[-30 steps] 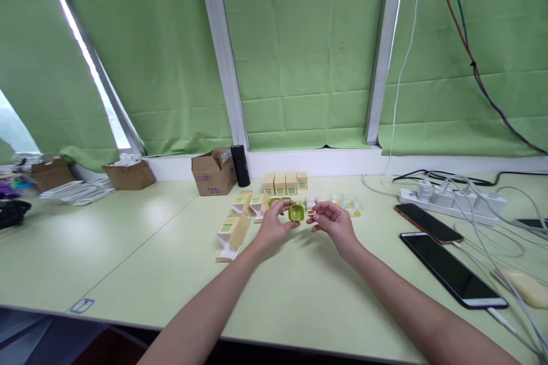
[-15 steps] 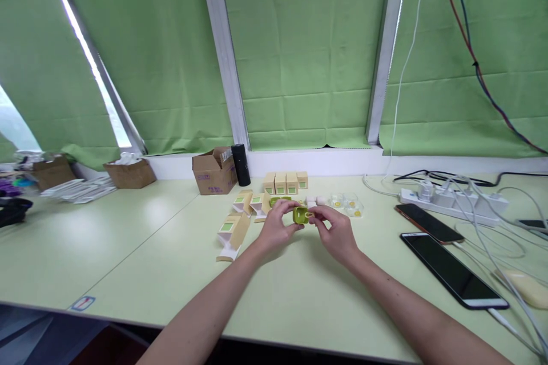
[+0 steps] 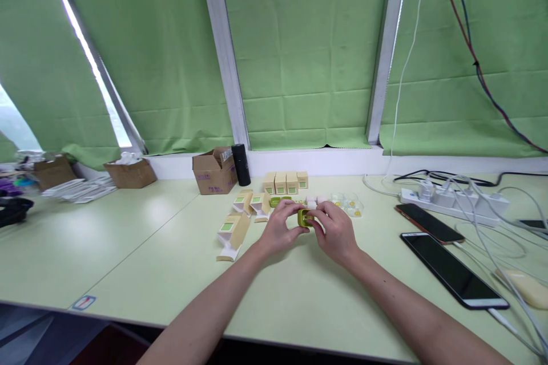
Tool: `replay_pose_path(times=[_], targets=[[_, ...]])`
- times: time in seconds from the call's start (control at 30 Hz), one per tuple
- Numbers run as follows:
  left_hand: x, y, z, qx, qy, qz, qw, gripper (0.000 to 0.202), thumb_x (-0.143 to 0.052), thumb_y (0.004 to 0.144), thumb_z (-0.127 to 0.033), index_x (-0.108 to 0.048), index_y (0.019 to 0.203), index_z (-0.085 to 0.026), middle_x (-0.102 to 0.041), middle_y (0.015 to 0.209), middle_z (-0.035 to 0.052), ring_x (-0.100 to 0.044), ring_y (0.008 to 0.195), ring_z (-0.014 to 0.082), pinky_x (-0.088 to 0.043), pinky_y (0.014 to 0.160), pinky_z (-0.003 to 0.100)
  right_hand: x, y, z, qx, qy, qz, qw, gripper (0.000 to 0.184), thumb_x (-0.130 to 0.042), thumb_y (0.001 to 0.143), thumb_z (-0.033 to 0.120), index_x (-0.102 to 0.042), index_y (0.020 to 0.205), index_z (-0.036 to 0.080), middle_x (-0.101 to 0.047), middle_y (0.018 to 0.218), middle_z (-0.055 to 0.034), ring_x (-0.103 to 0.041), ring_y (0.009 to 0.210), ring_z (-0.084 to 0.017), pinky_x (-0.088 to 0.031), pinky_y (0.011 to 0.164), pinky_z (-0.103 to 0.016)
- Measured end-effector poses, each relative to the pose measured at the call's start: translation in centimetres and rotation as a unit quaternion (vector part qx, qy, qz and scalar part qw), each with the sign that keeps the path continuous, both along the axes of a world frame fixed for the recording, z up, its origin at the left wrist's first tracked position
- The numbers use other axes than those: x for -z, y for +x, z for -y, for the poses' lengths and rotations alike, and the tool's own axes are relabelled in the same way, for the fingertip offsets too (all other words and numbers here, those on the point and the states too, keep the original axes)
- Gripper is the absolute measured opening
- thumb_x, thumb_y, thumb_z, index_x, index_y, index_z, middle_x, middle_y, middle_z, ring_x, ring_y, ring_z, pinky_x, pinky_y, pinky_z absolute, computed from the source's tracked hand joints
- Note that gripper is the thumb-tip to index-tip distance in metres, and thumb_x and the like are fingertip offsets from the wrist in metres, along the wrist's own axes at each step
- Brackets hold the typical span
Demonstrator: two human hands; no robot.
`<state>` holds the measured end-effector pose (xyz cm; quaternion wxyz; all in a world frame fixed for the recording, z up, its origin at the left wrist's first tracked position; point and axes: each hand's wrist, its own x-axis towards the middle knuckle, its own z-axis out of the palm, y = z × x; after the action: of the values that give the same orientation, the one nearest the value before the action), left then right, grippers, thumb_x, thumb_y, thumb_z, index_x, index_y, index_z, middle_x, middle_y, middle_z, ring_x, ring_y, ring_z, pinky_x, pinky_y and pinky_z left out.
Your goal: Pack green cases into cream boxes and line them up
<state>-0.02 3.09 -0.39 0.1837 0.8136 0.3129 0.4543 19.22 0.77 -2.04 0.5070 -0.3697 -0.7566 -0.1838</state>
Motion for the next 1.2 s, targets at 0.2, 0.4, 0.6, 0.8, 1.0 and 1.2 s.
replay_pose_path(times=[0.2,0.4,0.6,0.8,1.0,1.2], targets=[[0.00,-0.01,0.02,-0.004,0.008,-0.006,1.000,0.046,-0.088,0.074,-0.017,-0.071,0.116,-0.023,-0.060,0.116,0.0080,-0.061,0.112,0.0245,-0.053,0.102,0.044,-0.03,-0.01,-0.04,0.014,0.021,0.020,0.999,0.015,-0.057,0.096,0.012,-0.070,0.095,0.019,-0.060,0.083,-0.0049,-0.050,0.074,-0.019,-0.035,0.064,-0.032],[0.02,0.02,0.06,0.002,0.008,-0.006,1.000,0.046,-0.088,0.073,-0.016,-0.072,0.115,-0.023,-0.060,0.117,0.0081,-0.062,0.114,0.0252,-0.053,0.103,0.044,-0.22,-0.05,0.04,0.018,0.036,0.036,0.999,0.017,-0.055,0.097,0.012,-0.069,0.092,0.018,-0.059,0.081,-0.0051,-0.048,0.073,-0.019,-0.034,0.065,-0.033],[0.01,0.03,0.01,0.011,0.004,-0.005,1.000,0.048,-0.089,0.072,-0.015,-0.072,0.116,-0.024,-0.061,0.118,0.0084,-0.061,0.116,0.0257,-0.054,0.104,0.045,-0.16,0.01,-0.12,0.009,0.046,0.039,0.998,0.017,-0.056,0.097,0.011,-0.068,0.089,0.019,-0.060,0.078,-0.0044,-0.047,0.071,-0.019,-0.032,0.064,-0.032],[0.12,-0.02,-0.04,0.021,0.001,-0.001,1.000,0.047,-0.089,0.073,-0.018,-0.073,0.117,-0.025,-0.061,0.117,0.0084,-0.061,0.115,0.0260,-0.054,0.104,0.046,-0.08,0.00,-0.26,0.001,0.048,0.045,0.998,0.018,-0.055,0.096,0.009,-0.067,0.088,0.019,-0.059,0.077,-0.0038,-0.047,0.071,-0.018,-0.032,0.064,-0.032],[0.22,-0.15,-0.20,0.019,0.006,-0.008,1.000,0.046,-0.089,0.074,-0.020,-0.073,0.117,-0.026,-0.061,0.116,0.0083,-0.061,0.116,0.0264,-0.053,0.104,0.046,-0.11,0.05,-0.30,-0.005,0.046,0.046,0.998,0.017,-0.057,0.096,0.010,-0.068,0.087,0.019,-0.058,0.076,-0.0038,-0.046,0.071,-0.018,-0.032,0.064,-0.032],[0.32,-0.23,-0.33,0.016,0.010,-0.008,1.000,0.048,-0.090,0.073,-0.021,-0.073,0.118,-0.026,-0.061,0.117,0.0081,-0.061,0.117,0.0263,-0.052,0.104,0.046,-0.18,0.18,-0.34,-0.011,0.046,0.053,0.997,0.016,-0.058,0.096,0.011,-0.069,0.088,0.019,-0.060,0.076,-0.0036,-0.047,0.073,-0.019,-0.034,0.065,-0.032]])
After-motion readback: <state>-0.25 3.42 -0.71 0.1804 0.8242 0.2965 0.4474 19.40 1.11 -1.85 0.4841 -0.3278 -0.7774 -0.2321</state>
